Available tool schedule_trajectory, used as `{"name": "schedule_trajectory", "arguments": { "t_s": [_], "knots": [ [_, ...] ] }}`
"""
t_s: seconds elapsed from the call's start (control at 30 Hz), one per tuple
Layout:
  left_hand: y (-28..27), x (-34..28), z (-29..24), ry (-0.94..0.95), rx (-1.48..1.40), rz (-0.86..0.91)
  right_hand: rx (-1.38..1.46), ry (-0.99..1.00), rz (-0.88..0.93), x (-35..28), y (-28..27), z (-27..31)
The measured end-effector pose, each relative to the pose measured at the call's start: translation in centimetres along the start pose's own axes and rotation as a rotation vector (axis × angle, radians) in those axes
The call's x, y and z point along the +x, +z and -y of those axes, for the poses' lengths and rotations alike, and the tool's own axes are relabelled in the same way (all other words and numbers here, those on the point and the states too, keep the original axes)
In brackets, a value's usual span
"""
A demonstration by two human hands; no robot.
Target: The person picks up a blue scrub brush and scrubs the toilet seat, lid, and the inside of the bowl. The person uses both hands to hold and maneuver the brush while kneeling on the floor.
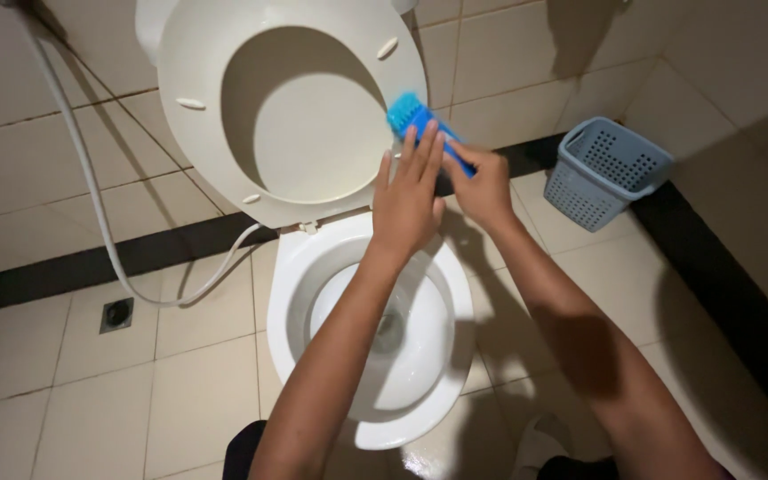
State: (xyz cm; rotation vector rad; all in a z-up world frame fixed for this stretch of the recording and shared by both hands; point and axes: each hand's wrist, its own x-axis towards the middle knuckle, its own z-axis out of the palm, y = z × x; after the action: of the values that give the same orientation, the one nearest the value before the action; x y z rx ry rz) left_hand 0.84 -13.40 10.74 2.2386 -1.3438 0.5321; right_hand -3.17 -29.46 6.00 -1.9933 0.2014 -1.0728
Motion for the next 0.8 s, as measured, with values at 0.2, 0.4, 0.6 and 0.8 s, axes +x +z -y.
{"name": "schedule_trajectory", "arguments": {
  "t_s": [0.2,0.4,0.6,0.8],
  "knots": [
    [2.4,-2.7,0.1,-0.017,0.002,0.026,0.004,-0.018,0.055,-2.6,-0.3,-0.8],
    [2.2,-0.3,0.8,0.042,0.099,-0.036,-0.037,-0.045,-0.019,-0.4,-1.0,0.3],
    [-0.8,3.8,0.8,0.058,0.102,-0.112,-0.053,-0.079,-0.105,3.4,-0.9,4.0],
    [-2.1,4.2,1.9,0.126,0.149,-0.161,-0.013,-0.094,-0.115,4.5,-0.2,3.4]
  ]
}}
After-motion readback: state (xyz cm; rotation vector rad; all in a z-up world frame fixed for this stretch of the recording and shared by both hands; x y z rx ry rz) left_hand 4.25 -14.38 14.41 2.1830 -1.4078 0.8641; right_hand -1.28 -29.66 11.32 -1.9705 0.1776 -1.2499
